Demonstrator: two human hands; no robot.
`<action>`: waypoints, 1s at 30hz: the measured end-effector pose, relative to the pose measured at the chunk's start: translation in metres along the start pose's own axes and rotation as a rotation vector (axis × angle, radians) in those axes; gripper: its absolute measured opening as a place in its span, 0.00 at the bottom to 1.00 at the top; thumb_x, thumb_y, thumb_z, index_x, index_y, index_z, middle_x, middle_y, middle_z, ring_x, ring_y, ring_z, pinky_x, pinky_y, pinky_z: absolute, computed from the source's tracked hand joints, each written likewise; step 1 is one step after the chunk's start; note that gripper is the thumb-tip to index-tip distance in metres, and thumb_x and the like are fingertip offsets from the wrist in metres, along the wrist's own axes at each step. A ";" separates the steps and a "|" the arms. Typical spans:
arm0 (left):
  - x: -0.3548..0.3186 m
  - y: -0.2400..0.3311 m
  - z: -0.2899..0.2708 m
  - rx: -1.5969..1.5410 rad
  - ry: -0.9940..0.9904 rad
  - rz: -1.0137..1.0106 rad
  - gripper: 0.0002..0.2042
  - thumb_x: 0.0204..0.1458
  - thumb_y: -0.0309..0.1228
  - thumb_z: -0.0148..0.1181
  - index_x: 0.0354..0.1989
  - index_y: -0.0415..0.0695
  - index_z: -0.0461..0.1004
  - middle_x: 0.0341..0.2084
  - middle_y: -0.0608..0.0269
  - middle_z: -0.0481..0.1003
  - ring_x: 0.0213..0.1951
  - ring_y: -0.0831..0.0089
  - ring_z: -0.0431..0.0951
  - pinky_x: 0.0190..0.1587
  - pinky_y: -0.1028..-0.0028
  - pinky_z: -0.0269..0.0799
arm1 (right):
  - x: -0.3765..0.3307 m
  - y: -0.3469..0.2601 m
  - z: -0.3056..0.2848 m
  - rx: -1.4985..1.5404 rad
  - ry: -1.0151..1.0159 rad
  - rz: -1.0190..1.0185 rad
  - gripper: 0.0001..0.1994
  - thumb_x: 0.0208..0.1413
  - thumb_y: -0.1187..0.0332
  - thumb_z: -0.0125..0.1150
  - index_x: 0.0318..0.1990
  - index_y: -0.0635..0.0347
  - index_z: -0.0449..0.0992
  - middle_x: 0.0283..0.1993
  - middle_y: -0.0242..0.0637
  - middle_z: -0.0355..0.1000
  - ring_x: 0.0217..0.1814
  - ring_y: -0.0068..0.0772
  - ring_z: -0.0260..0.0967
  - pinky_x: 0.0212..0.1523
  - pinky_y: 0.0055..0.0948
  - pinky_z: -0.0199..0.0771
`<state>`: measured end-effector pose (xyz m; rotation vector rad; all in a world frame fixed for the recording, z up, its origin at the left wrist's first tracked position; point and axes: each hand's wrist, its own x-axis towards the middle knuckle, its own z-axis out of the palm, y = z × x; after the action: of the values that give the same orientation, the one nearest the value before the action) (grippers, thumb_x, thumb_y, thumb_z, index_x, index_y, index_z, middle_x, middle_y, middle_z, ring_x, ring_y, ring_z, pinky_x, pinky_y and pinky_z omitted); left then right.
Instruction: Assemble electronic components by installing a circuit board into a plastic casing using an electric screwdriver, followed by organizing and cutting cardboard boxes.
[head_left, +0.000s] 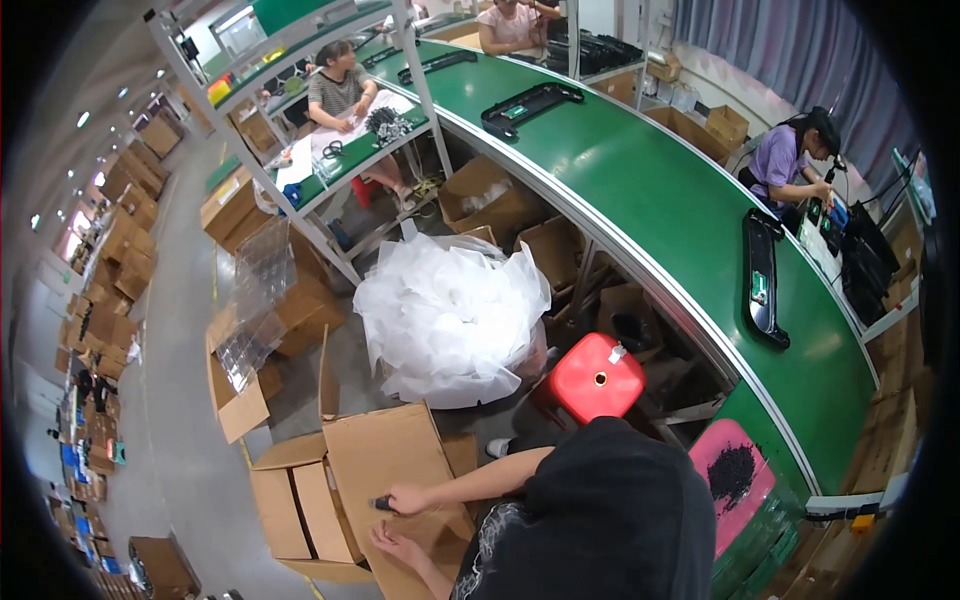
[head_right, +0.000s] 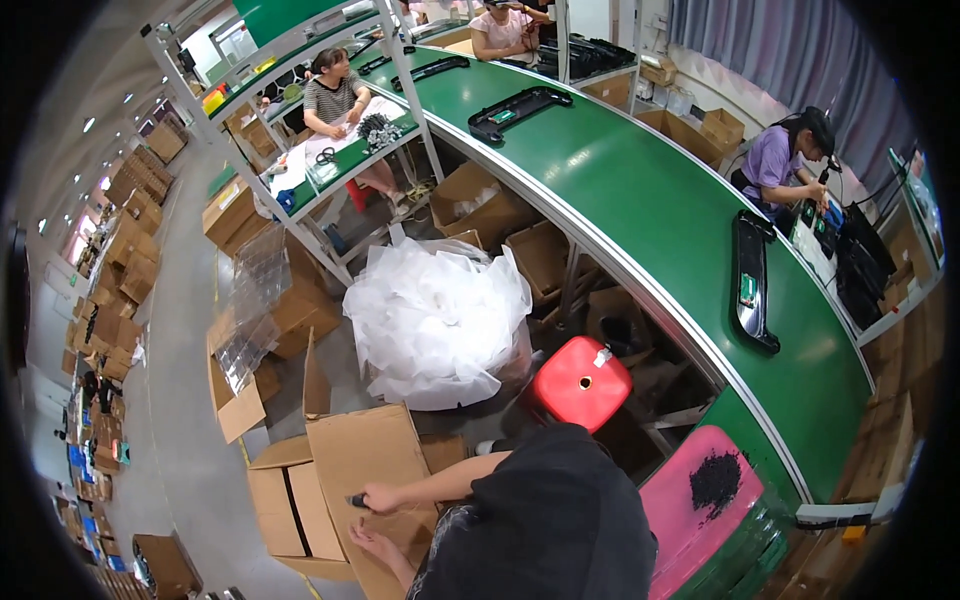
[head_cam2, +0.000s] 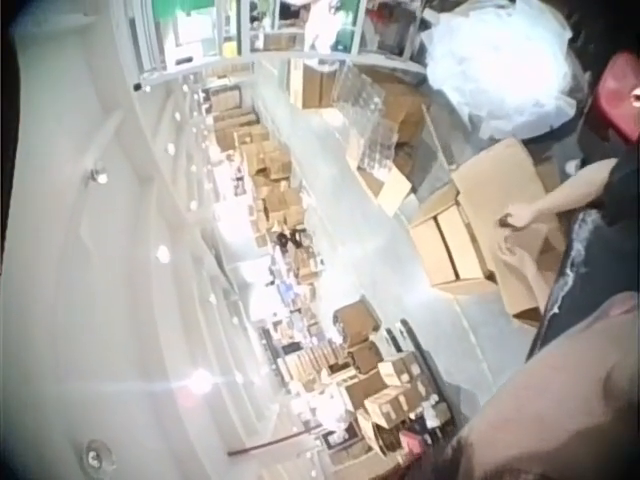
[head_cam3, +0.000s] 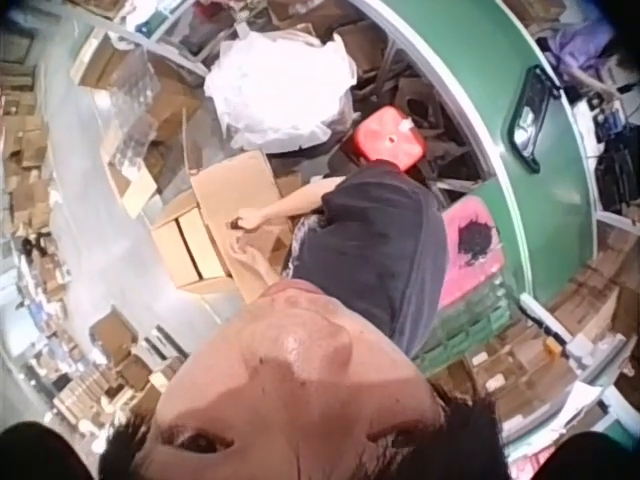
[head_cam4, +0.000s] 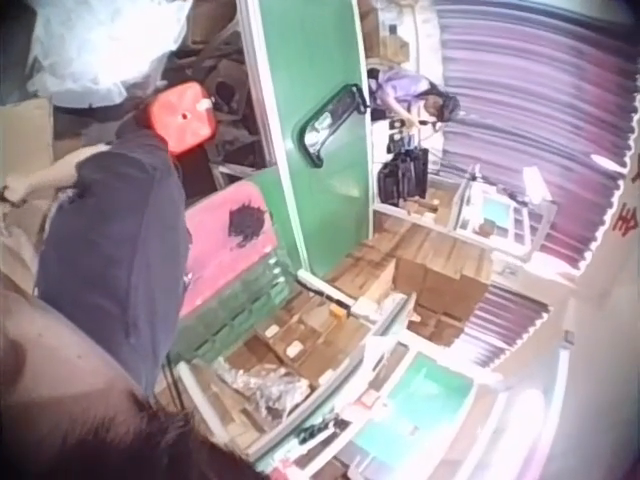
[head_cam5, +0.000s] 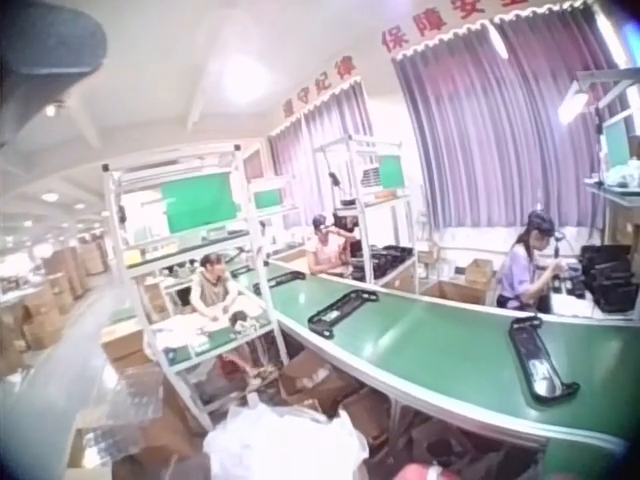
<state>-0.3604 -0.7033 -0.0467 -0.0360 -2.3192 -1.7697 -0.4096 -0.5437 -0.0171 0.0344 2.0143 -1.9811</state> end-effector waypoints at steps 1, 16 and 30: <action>-0.001 -0.012 -0.005 0.076 -0.074 0.173 0.26 0.55 0.29 0.51 0.61 0.34 0.50 0.50 0.47 0.63 0.49 0.61 0.65 0.53 0.65 0.60 | -0.009 -0.013 -0.017 0.107 -0.009 0.066 0.13 0.51 0.69 0.43 0.36 0.63 0.75 0.21 0.40 0.71 0.19 0.33 0.67 0.23 0.34 0.68; 0.014 -0.009 0.000 1.360 0.277 0.347 0.18 0.49 0.29 0.50 0.46 0.31 0.59 0.41 0.44 0.63 0.46 0.50 0.63 0.47 0.55 0.57 | -0.228 0.154 -0.252 -0.075 0.859 0.539 0.16 0.54 0.62 0.45 0.31 0.64 0.77 0.21 0.38 0.73 0.19 0.26 0.69 0.21 0.28 0.68; 0.031 0.019 0.002 1.142 0.472 0.169 0.21 0.56 0.44 0.48 0.48 0.39 0.62 0.46 0.52 0.66 0.48 0.51 0.65 0.48 0.56 0.60 | -0.267 0.190 -0.300 -0.291 0.822 0.779 0.34 0.53 0.36 0.46 0.25 0.65 0.77 0.22 0.39 0.73 0.22 0.33 0.72 0.28 0.32 0.71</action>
<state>-0.3879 -0.6995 -0.0235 0.3173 -2.4656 -0.1595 -0.1729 -0.1889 -0.1407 1.5126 2.1659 -1.2256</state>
